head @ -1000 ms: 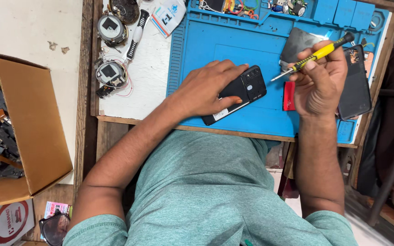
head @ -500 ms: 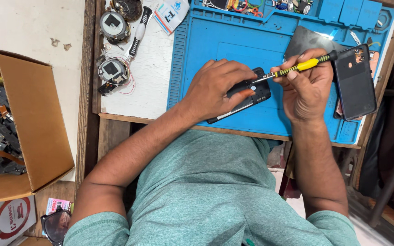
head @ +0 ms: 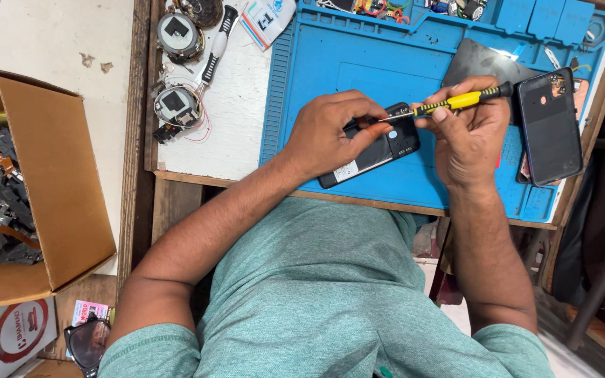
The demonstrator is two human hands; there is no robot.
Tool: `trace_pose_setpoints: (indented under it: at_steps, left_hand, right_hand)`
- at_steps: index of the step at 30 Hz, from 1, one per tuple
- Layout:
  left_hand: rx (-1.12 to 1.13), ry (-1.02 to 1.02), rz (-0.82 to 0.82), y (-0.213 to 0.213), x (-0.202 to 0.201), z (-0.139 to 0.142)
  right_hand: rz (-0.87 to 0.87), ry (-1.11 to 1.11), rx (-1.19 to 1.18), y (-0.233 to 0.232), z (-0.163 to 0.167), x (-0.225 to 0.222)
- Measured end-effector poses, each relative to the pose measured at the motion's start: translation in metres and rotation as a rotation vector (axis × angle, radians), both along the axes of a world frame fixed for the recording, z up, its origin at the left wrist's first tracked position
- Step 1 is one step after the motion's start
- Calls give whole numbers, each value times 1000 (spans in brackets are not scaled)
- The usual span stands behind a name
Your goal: The person repairs a smartphone at a workbench. They handle the phone's internal board and small components, align and press a battery or back cover into the phone body, then use a yellow-handled screwdriver to drive screws along the phone's edge, repositioning the phone repeatedly as they work.
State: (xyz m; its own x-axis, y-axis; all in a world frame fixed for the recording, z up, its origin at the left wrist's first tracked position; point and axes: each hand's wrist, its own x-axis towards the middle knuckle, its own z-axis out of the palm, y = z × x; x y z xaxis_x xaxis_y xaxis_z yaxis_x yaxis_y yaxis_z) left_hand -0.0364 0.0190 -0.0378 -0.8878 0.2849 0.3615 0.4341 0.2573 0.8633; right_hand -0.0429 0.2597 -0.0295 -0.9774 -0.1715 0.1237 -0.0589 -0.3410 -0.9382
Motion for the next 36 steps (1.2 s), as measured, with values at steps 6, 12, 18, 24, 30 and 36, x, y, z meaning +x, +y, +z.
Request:
trace_pose_setpoints:
  at_steps: [6,12,18,24,30,36]
  left_hand:
    - [9,-54,1,1,0,0]
    - [-20,-51,18,0,-1,-3]
    - [-32,-12,27,0,-1,-4]
    - [-60,-50,17,1,-2,-5]
    - [-76,-53,15,0,-2,-5]
    - [-94,-15,15,1,-2,-5]
  right_hand:
    - [-25,43,28,-1,-1,1]
    - [-55,68,56,0,-5,0]
    - [-80,60,65,1,-5,0]
    - [-99,117,98,0,-6,3]
    - [-98,204,154,1,-8,1]
    - [-158,307,215,3,-9,4]
